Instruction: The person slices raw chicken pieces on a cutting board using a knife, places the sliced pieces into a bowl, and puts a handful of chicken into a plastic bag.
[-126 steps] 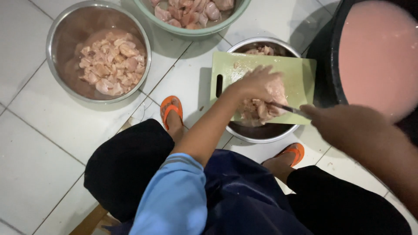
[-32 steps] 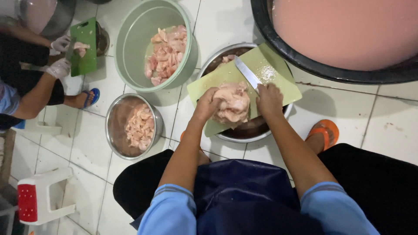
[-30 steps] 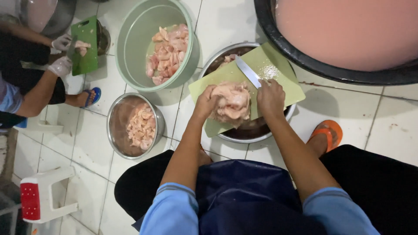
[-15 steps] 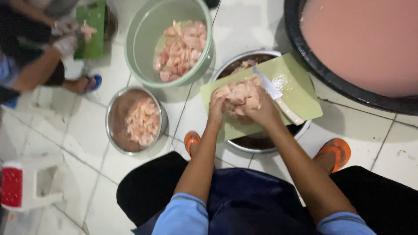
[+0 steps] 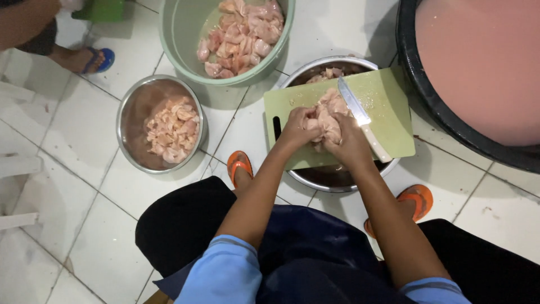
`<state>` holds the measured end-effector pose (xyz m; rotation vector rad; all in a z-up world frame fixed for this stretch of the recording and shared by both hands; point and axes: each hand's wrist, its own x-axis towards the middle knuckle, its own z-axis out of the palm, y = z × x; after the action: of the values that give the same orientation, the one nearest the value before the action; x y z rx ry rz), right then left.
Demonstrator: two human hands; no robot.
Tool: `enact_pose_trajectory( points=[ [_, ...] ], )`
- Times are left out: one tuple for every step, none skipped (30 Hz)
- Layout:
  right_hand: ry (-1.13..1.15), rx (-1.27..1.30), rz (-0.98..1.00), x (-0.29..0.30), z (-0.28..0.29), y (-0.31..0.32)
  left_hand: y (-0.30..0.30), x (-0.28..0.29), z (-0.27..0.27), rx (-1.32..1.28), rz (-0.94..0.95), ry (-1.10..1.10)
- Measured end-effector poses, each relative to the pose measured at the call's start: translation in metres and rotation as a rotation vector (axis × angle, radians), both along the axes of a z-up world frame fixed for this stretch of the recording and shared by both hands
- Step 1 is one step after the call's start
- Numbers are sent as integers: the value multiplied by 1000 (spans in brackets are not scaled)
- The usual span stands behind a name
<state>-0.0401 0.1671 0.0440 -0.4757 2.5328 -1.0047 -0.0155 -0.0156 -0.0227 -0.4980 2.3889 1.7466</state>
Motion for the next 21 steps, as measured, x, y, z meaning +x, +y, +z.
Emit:
enact_pose_trajectory(
  points=[
    [2,7,3,0,3,-1,-1,-2,-5,7,3,2],
    [-16,32,-1,0,7,-1,-2,-4,-10,24,-24,2],
    [-32,52,-2,-1,10,-4,-6,-6,-15,35,-48,3],
    [-29,53,4,1,15,-4,-5,-2,-11,36,-42,6],
    [-29,62,9,1,22,-6,-5,-1,-6,43,-60,9],
    [-28,72,15,2,28,-7,-5,-1,-1,51,-78,12],
    [-23,75,12,3,31,-8,-3,4,13,54,-81,18],
    [-48,76,-2,5,34,-8,-1,9,26,92,-73,16],
    [-74,76,-10,6,36,-10,0,14,39,130,-61,14],
    [-68,79,-9,0,40,-13,1,9,31,132,-59,19],
    [-113,97,-21,0,44,-14,3,11,20,153,-29,47],
    [-158,115,-35,0,47,-15,6,13,10,174,1,75],
    [-163,121,-32,-2,40,-14,7,14,15,180,4,70],
    [-173,141,-21,-5,34,-13,8,14,20,208,11,88],
    [-172,154,-8,-12,29,-14,6,10,26,231,18,116],
    [-168,155,-4,-14,33,-14,7,10,24,231,22,120],
    [-200,168,16,-16,38,-13,7,11,23,230,-2,124],
    [-232,181,36,-18,42,-13,8,12,21,229,-27,128],
    [-230,184,37,-18,44,-13,8,11,23,232,-26,130],
    [-258,158,39,-19,45,-13,8,11,25,235,-36,122],
    [-290,133,39,-19,46,-13,9,11,27,239,-46,110]
  ],
)
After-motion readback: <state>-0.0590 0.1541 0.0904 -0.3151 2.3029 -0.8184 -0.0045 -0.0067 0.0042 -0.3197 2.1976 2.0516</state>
